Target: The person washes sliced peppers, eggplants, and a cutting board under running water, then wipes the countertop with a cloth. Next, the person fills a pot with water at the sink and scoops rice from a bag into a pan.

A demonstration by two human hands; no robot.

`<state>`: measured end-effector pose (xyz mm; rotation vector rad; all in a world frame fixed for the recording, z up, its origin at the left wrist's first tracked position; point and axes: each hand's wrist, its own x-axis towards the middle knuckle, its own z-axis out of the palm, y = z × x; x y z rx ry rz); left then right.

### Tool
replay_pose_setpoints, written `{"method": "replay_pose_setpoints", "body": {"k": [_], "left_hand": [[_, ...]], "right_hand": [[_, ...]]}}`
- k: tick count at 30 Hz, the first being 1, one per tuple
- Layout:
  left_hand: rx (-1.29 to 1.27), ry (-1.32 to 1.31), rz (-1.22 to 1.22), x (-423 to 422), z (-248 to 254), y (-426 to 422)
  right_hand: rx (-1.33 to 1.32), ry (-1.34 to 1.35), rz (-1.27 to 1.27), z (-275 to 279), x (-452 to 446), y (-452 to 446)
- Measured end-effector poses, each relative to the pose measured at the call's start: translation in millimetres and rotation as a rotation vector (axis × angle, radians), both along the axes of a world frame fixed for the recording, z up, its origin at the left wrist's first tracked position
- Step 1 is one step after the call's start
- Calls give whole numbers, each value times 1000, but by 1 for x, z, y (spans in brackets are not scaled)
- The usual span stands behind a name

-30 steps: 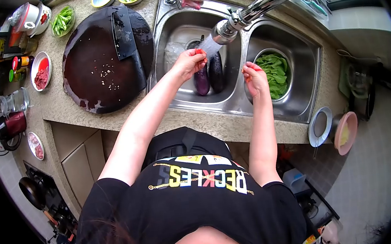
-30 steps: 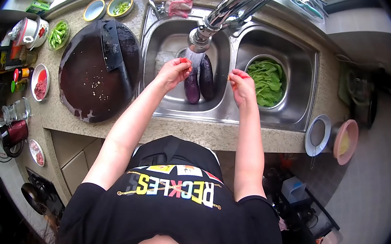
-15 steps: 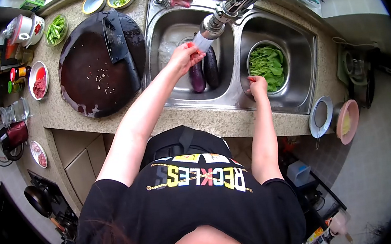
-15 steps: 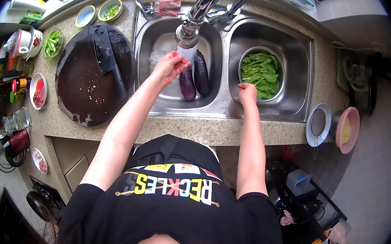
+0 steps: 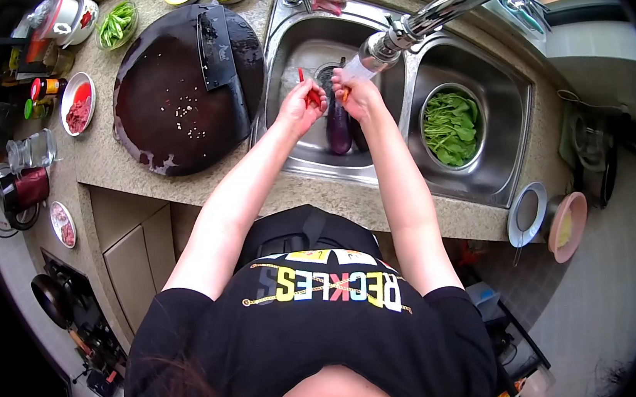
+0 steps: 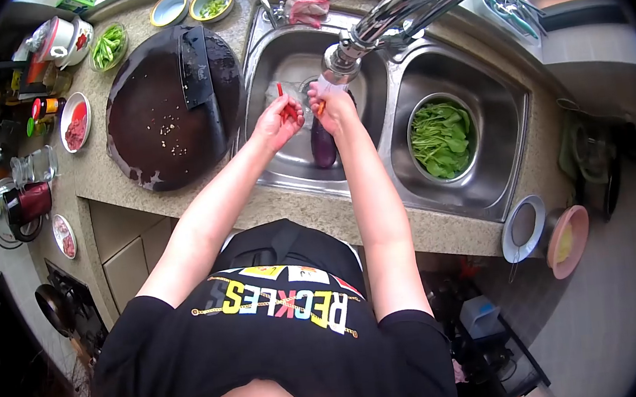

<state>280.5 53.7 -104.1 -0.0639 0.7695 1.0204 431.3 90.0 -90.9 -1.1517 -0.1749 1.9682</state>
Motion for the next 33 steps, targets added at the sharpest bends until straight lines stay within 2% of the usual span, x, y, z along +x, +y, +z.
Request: {"method": "replay_pose_setpoints", "body": {"k": [5,9,10,11,13,17,19,20,23,28,30,33], "left_hand": [[8,17,17,-1,-25,-1],[-148,0,14,18,-25,-7],[-121,-62,-9,21,-33,-11],[-27,-488,-47,16,-86,-16],[-241,-96,15,32,-43,-16],[-270,-168,17,35,-48,-16],[-264,-203,-52,34,-46,-13],[-179,-318,-68,33,-53,-12],[-150,-387,-44,30,-35,0],[-87,-285,-79,34,-21,18],[-61,-161,10,44,-15,25],[1,-196,-65,37,-41,29]], "right_hand": [[25,-29,39,-2,-8,2],[7,-68,24,-1,-11,-23],[-4,-80,-16,-4,-14,-31],[0,-122,-2,-4,-18,-39],[84,-366,10,5,-26,-53],[202,-266,165,40,-28,-66],[163,-162,15,50,-23,-63],[122,-157,-17,47,-18,-61],[121,-130,-71,47,-2,-49],[210,-142,-83,46,9,-28],[230,-163,-104,47,6,-20],[249,-309,46,53,0,-21]]}}
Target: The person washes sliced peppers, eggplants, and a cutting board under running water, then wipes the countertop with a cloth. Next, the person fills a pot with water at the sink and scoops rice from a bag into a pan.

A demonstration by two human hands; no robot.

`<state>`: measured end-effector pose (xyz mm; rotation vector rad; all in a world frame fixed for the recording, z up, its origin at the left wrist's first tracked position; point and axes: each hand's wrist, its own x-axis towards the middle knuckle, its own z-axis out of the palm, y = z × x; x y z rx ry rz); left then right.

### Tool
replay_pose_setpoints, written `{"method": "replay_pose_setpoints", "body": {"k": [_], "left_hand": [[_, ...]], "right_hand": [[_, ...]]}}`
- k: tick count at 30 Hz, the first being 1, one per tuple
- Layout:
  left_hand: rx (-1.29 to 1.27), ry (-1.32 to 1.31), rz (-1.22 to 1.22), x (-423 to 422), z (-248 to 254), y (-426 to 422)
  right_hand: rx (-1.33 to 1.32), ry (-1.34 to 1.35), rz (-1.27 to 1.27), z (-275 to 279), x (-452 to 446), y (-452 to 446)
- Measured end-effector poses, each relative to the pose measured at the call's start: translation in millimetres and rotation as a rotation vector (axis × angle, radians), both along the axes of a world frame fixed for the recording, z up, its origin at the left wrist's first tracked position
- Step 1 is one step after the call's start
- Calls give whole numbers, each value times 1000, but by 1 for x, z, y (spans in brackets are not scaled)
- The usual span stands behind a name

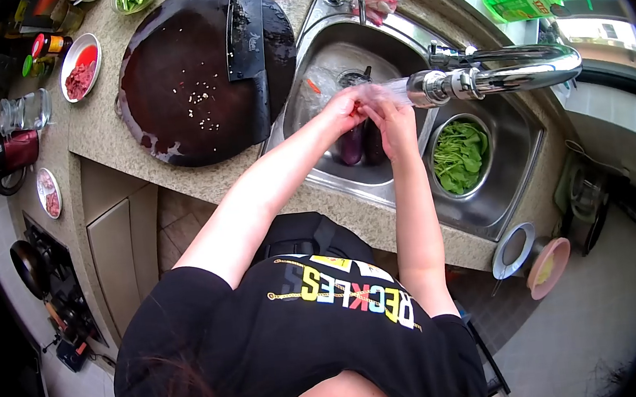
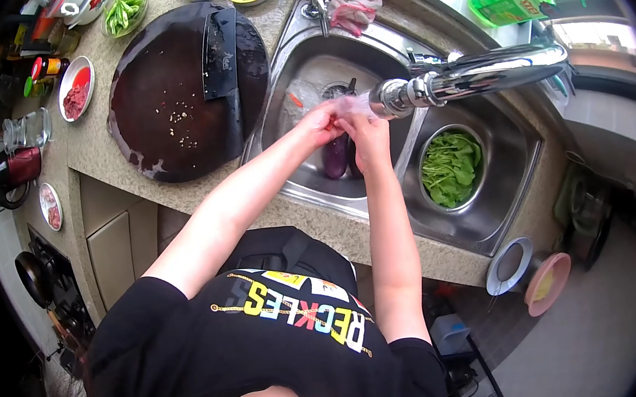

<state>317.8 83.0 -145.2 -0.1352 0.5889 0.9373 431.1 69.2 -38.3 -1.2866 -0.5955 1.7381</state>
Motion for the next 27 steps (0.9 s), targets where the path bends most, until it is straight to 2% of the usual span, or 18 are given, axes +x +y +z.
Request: {"method": "replay_pose_setpoints", "body": {"k": [1,2,4,5,6,7,8,10,12,13,18,20,24,26,27], "left_hand": [[-143,113,40,4,5,-2],[-145,113,48,1,-1,-9],[-216,107,-79,-8,-30,-24],[-220,108,-74,-10,-36,-31],[-359,145,-116,-12,-36,-38],[-496,184,-160,-15,-35,-45],[-519,191,-140,-18,-33,-53],[-538,158,-129,-21,-29,-62],[-530,123,-66,-23,-26,-70],[-518,120,-51,-23,-26,-72],[-431,122,-59,-34,-18,-78],[-375,121,-24,-37,-3,-79],[-259,53,30,-43,-5,-80],[-255,77,72,-42,7,-76],[-254,73,85,-39,12,-74]], "right_hand": [[29,-32,28,-3,-3,-3],[28,-31,35,-8,-4,-4],[79,-447,156,-28,-6,-6],[129,-458,185,-42,-9,-4],[73,-510,260,-40,-18,0],[106,-597,343,-61,-21,4],[139,-683,426,-83,-26,8],[179,-742,526,-102,-45,18],[313,-878,663,-112,-65,31],[298,-990,726,-117,-73,37],[310,-1223,770,-128,-98,48],[420,-1323,781,-142,-100,49],[292,-1179,617,-153,-94,46],[126,-737,438,-154,-79,43],[27,-500,284,-129,-72,39]]}}
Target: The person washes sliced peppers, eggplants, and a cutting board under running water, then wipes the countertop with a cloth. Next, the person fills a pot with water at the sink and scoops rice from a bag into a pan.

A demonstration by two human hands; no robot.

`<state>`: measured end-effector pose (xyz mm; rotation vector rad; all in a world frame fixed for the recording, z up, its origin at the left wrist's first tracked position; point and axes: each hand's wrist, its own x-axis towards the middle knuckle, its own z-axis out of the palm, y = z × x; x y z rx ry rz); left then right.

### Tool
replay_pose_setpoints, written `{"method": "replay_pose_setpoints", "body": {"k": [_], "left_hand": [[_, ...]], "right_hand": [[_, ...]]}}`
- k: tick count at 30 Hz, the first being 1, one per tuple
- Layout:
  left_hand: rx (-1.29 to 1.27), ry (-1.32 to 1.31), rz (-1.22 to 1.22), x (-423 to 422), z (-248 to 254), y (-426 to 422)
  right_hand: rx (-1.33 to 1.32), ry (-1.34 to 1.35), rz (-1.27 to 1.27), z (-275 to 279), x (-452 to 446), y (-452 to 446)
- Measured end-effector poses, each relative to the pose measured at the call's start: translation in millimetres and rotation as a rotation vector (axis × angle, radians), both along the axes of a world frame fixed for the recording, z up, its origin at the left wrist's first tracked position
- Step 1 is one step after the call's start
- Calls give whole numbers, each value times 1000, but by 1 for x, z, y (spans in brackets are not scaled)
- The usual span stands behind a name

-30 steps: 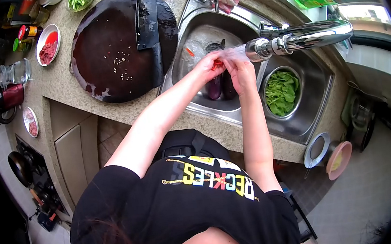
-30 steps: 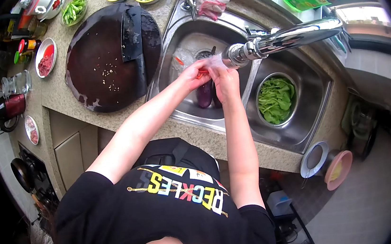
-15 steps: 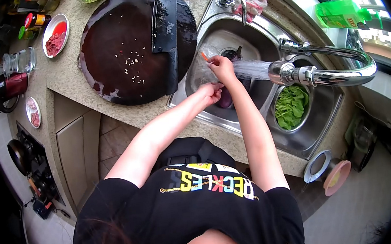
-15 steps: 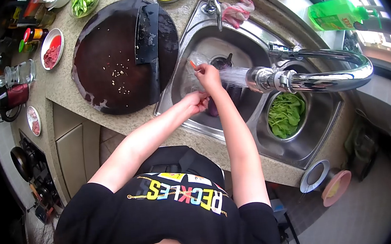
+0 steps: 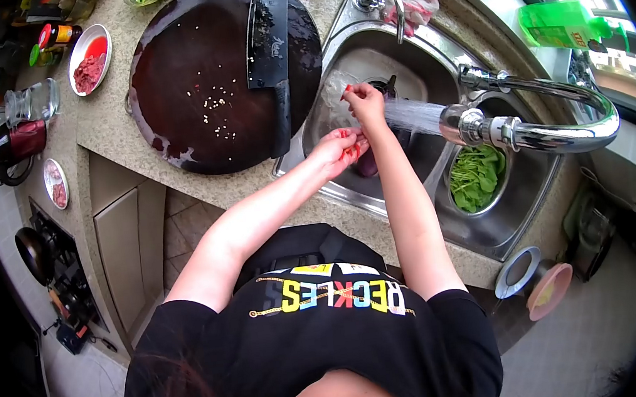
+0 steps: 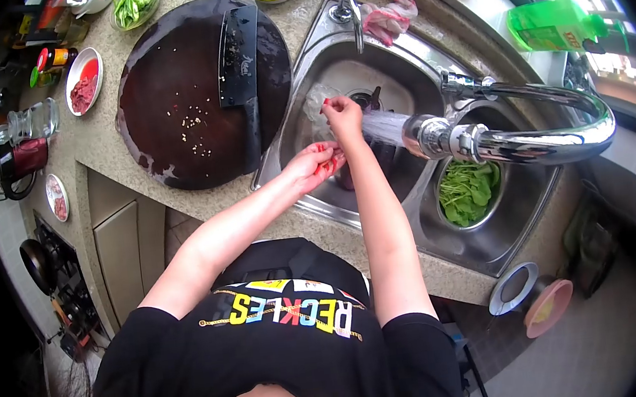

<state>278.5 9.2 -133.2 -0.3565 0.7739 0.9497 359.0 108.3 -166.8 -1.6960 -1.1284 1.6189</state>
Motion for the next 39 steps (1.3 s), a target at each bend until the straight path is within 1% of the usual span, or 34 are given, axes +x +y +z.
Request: {"method": "replay_pose_setpoints", "body": {"k": [1,3,4,5,6,7,10,11,13,14,15,17,18,19,21,23,25,27,28,29,31,32,33,34,35,37,38,39], "left_hand": [[5,-1,11,3,4,2],[-12,58,-4,7,16,10],[15,49,-5,10,15,14],[44,39,-10,13,14,21],[57,73,-8,20,15,29],[78,105,-22,25,17,38],[199,159,-103,41,19,65],[143,233,-171,48,18,74],[113,386,-240,63,16,93],[90,333,-177,71,5,103],[100,394,-129,81,16,110],[4,278,80,97,-15,133],[11,194,110,100,18,134],[-171,114,209,103,29,137],[-75,160,193,104,40,130],[-68,150,149,100,42,125],[-65,144,111,87,30,115],[167,242,-289,62,13,101],[253,273,-349,55,16,92],[251,278,-341,49,18,83],[222,193,-215,34,27,70],[242,109,-229,23,18,66],[241,109,-222,21,20,62],[245,79,-204,20,23,57],[250,46,-183,19,25,53],[231,-5,-154,17,25,50],[205,-7,-148,18,25,48],[180,-9,-142,20,26,47]], "right_hand": [[-21,101,-32,6,16,-3],[-151,254,-196,22,47,-13],[-142,253,-210,28,60,-20],[-187,261,-236,34,72,-27],[-229,270,-260,40,83,-33],[-212,270,-273,45,91,-37],[-196,398,-421,59,105,-55],[-193,413,-454,65,108,-58],[-157,383,-494,68,113,-63],[-145,391,-505,69,114,-65],[-136,386,-501,71,114,-66],[-121,380,-504,74,113,-71],[-121,382,-507,76,112,-75],[-122,383,-510,79,110,-79],[-101,373,-482,85,108,-89],[-111,373,-481,83,108,-96],[-105,383,-480,84,110,-97],[-84,382,-475,82,113,-91],[-61,383,-453,85,111,-86],[-38,383,-427,88,110,-80],[5,362,-405,100,99,-72],[57,308,-292,105,94,-70],[111,254,-178,109,88,-69],[122,233,-128,115,80,-70],[160,121,-25,114,74,-72],[389,-100,133,106,66,-76],[374,-102,67,103,66,-79],[374,-102,78,109,67,-79]]}}
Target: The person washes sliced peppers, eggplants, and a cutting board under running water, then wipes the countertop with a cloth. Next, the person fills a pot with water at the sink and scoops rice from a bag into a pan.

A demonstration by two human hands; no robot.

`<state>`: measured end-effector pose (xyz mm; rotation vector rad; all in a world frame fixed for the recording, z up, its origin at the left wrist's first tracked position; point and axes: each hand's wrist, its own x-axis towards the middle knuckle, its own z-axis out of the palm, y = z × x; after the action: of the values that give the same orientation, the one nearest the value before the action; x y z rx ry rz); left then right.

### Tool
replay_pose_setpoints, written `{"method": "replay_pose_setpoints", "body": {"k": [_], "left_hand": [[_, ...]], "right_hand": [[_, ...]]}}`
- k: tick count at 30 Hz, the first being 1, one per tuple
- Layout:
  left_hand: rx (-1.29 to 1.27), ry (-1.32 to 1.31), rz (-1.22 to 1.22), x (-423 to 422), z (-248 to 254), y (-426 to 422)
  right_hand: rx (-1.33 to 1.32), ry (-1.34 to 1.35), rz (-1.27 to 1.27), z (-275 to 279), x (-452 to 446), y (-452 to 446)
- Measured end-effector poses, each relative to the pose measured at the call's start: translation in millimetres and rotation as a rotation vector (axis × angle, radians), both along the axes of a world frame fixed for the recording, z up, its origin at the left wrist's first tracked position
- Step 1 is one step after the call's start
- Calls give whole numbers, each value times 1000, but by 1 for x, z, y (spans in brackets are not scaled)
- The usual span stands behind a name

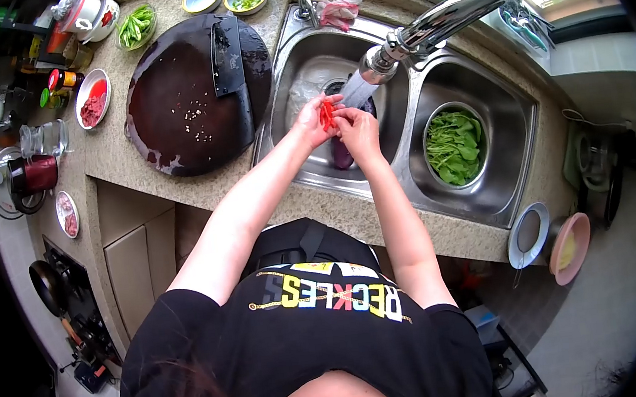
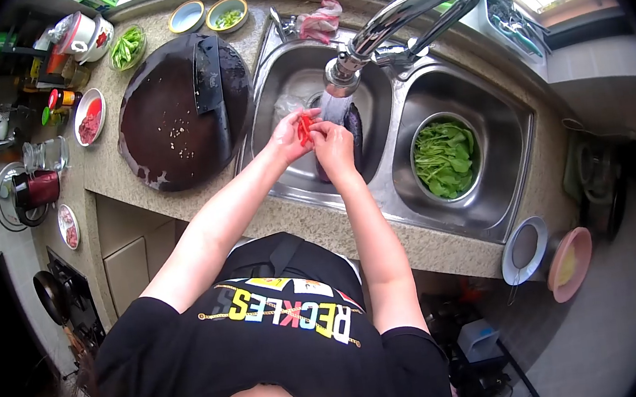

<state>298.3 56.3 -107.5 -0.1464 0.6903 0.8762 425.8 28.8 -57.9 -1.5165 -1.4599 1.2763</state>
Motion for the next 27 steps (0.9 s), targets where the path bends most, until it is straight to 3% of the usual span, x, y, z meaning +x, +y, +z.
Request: {"method": "replay_pose_setpoints", "body": {"k": [2,4,9,12,14,18,20,21,22,23,24,25,26,27], "left_hand": [[-20,-17,27,2,2,-1],[8,-109,21,4,3,1],[12,164,64,38,0,28],[-96,129,145,60,-11,61],[-56,112,123,67,20,69],[-216,85,143,75,45,79],[-256,130,136,72,40,80],[-453,160,220,73,0,85],[-459,163,224,64,-30,74],[-332,132,84,47,-53,64],[-202,104,-54,36,-63,56],[-374,238,63,46,-10,40],[-329,252,-119,37,-8,33],[-315,275,-147,29,-9,23]], "right_hand": [[112,-74,-111,9,7,1],[45,92,-171,14,17,3],[-53,176,-223,22,36,4],[-75,202,-246,25,38,5],[-84,194,-260,22,43,8],[0,139,-280,22,60,35],[-21,110,-257,23,63,59],[35,120,-211,16,64,74],[89,130,-161,9,63,86],[74,126,-29,18,61,96],[78,-117,-10,44,52,101],[26,-67,50,37,52,109],[-27,-17,112,27,55,122],[-104,245,-10,21,56,134]]}}
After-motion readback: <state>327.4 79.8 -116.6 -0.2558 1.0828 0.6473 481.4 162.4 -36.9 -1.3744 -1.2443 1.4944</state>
